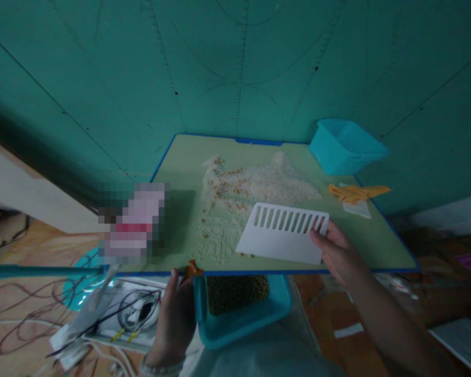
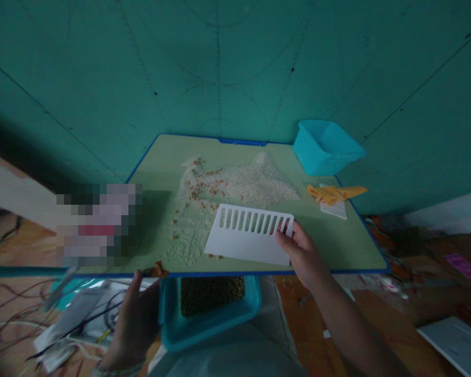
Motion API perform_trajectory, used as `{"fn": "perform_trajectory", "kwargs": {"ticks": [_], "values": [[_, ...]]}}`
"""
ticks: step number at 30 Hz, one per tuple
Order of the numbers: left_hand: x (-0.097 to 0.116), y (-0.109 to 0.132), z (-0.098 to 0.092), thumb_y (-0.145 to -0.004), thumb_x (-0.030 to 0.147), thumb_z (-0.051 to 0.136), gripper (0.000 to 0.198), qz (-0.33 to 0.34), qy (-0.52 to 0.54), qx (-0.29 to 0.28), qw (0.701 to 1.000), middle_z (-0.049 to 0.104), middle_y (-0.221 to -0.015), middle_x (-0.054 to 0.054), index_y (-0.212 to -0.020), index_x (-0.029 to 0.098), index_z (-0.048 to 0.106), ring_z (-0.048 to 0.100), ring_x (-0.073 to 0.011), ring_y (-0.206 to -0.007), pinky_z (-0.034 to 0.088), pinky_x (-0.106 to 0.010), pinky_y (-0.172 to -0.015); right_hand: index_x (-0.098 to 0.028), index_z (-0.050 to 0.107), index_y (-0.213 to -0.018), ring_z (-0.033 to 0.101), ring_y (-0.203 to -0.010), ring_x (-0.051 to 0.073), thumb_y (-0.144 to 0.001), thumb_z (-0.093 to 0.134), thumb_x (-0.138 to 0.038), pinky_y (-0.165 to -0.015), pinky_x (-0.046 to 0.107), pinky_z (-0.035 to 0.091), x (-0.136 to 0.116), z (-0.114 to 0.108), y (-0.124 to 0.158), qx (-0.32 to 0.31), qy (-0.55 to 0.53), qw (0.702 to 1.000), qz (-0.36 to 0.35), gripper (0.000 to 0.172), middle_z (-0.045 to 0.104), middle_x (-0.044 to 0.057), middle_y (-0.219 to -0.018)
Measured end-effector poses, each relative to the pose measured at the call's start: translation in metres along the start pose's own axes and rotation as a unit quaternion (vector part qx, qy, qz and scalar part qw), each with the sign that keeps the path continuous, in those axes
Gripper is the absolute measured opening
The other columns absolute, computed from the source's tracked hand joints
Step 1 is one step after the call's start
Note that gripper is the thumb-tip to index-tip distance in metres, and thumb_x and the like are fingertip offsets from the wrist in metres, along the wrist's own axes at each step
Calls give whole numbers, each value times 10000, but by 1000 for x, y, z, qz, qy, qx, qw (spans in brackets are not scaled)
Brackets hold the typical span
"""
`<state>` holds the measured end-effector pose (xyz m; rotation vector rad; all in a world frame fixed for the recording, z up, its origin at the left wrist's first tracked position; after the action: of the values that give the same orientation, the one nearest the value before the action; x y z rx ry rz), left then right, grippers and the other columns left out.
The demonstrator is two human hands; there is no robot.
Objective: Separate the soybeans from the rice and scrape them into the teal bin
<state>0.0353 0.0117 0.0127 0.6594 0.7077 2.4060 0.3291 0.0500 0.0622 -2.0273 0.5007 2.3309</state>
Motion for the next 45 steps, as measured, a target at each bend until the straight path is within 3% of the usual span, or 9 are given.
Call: {"fn": "perform_trajectory", "kwargs": {"ticks": [7,11,17,21,29,37,42,45], "values": [[0,1,12,-871,440,313,488,1,63,84,994,707,-865,-116,-840,141,698,642,-270,-899,468,-386,-861,-270,580,-969,618,-871,224,-695,698,-382,-817,377,429,3,-3,4,-19,-13,1000,19,319,695,17,-911],[0,4,16,-872,430,321,472,-3,100,118,988,709,-834,-101,-805,149,694,649,-261,-884,471,-369,-853,-270,580,-973,610,-835,221,-682,705,-393,-791,377,427,7,-5,8,-7,-6,1000,29,340,688,19,-902],[1,5,17,-880,429,302,509,3,73,125,990,707,-734,-98,-728,142,694,658,-258,-847,474,-368,-844,-268,579,-989,610,-775,206,-700,687,-396,-738,354,428,12,-4,14,-27,3,998,51,334,687,24,-899],[1,4,11,-875,451,296,517,4,51,112,992,705,-693,-88,-739,164,703,662,-258,-835,474,-377,-845,-265,580,-1019,608,-791,201,-735,655,-375,-761,356,422,12,-2,18,-37,14,998,47,314,684,25,-912],[0,-1,-7,-788,518,482,410,3,-20,3,1000,697,-626,-66,-847,183,711,660,-282,-828,476,-403,-840,-261,567,-983,630,-851,233,-705,680,-353,-784,396,447,1,6,9,-9,-38,999,27,314,691,32,-920],[4,3,-7,-761,488,543,392,12,-25,-5,1000,715,-841,-101,-939,178,703,649,-298,-840,468,-416,-846,-263,552,-978,611,-890,235,-674,692,-309,-764,375,454,-23,46,-28,-32,-43,998,-38,337,678,17,-931],[12,13,-8,-849,383,394,393,25,73,60,995,712,-852,-114,-1046,181,668,649,-295,-859,441,-423,-886,-261,547,-962,588,-832,193,-706,660,-307,-780,344,433,-24,81,-54,-90,-1,993,-82,284,644,-9,-869],[19,20,-12,-870,379,338,429,27,75,88,993,712,-876,-112,-1163,202,597,647,-296,-877,428,-439,-901,-264,526,-946,585,-799,189,-722,642,-329,-749,342,434,-26,99,-67,-108,22,990,-91,260,628,-13,-859]]}}
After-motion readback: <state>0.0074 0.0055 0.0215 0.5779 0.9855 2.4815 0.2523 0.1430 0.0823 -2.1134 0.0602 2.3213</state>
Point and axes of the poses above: each hand's wrist, its own y-axis away from the middle knuckle, its own z-axis out of the palm, x = y × z, the point moved 3 cm from there along -y, towards the middle knuckle
